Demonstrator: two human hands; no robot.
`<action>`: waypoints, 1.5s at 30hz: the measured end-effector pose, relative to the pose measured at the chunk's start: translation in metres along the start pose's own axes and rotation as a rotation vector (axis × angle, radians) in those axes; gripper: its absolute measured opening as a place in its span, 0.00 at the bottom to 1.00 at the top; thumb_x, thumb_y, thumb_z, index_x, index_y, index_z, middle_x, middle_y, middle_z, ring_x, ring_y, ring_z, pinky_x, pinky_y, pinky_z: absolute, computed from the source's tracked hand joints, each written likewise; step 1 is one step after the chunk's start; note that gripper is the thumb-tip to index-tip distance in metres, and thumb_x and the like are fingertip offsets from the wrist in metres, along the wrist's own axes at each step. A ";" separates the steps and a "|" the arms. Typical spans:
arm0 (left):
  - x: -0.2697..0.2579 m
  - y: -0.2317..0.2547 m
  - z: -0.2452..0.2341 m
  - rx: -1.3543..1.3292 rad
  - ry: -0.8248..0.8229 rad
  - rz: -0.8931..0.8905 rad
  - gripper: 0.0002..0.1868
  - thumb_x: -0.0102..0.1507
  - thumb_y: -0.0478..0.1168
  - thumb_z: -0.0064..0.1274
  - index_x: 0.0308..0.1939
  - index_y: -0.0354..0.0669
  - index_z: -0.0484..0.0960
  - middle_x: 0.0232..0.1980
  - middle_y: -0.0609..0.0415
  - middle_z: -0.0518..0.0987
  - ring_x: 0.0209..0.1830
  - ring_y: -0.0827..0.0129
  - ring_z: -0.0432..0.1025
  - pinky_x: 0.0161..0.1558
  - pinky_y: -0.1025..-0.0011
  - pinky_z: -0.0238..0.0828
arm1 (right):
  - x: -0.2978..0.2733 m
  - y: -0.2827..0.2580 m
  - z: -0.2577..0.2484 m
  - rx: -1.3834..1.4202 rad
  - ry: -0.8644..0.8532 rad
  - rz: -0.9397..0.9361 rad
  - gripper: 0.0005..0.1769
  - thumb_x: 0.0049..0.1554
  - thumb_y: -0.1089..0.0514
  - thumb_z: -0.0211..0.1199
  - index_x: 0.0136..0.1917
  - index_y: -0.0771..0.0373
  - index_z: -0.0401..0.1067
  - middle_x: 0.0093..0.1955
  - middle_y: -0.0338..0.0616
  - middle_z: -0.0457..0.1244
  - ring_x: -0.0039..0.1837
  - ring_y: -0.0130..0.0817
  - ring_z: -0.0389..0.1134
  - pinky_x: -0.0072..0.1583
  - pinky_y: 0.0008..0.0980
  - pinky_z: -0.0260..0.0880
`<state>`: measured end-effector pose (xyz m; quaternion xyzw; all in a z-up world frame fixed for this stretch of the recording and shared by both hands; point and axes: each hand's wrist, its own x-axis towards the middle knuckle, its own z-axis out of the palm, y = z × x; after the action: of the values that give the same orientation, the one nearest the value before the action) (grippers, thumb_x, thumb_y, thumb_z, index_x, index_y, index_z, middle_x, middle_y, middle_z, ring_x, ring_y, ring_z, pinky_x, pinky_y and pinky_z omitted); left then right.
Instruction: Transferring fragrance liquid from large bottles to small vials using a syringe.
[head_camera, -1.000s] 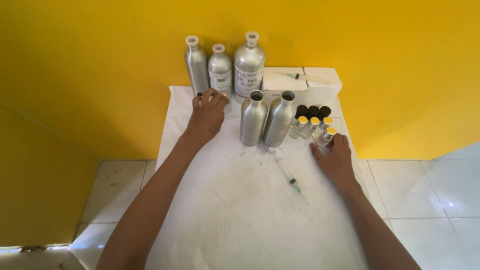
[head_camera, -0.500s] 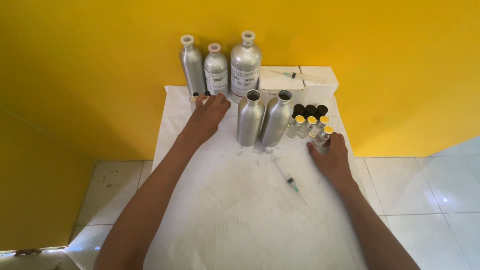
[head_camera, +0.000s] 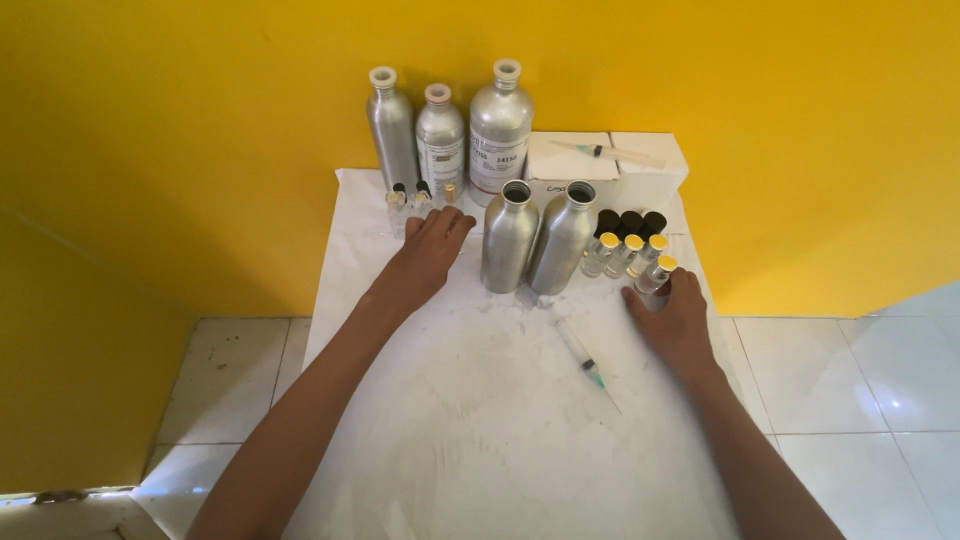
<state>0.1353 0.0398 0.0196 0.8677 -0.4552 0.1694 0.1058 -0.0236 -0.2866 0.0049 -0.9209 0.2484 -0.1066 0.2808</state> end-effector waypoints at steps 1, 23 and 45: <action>-0.005 0.005 -0.005 -0.001 -0.001 -0.001 0.22 0.68 0.23 0.42 0.65 0.40 0.68 0.52 0.50 0.67 0.49 0.62 0.67 0.49 0.64 0.55 | 0.000 0.000 0.000 -0.001 -0.002 0.000 0.31 0.58 0.39 0.70 0.52 0.67 0.62 0.51 0.57 0.58 0.61 0.62 0.67 0.59 0.52 0.72; -0.061 0.137 -0.043 -0.670 -0.230 -0.073 0.37 0.64 0.34 0.53 0.76 0.39 0.56 0.58 0.44 0.76 0.54 0.56 0.71 0.57 0.59 0.65 | -0.103 -0.066 0.020 0.477 -0.295 -0.533 0.23 0.45 0.52 0.81 0.48 0.59 0.72 0.38 0.33 0.65 0.36 0.24 0.61 0.39 0.23 0.64; -0.065 0.112 0.025 -1.486 0.002 -0.390 0.14 0.72 0.45 0.48 0.58 0.44 0.78 0.51 0.51 0.83 0.49 0.68 0.75 0.59 0.60 0.72 | -0.065 -0.052 0.034 0.560 0.141 -0.780 0.13 0.49 0.58 0.77 0.35 0.55 0.71 0.42 0.40 0.70 0.51 0.43 0.71 0.56 0.34 0.68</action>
<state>0.0131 0.0178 -0.0253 0.6330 -0.2881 -0.2021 0.6895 -0.0468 -0.2002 0.0025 -0.8249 -0.1352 -0.3287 0.4395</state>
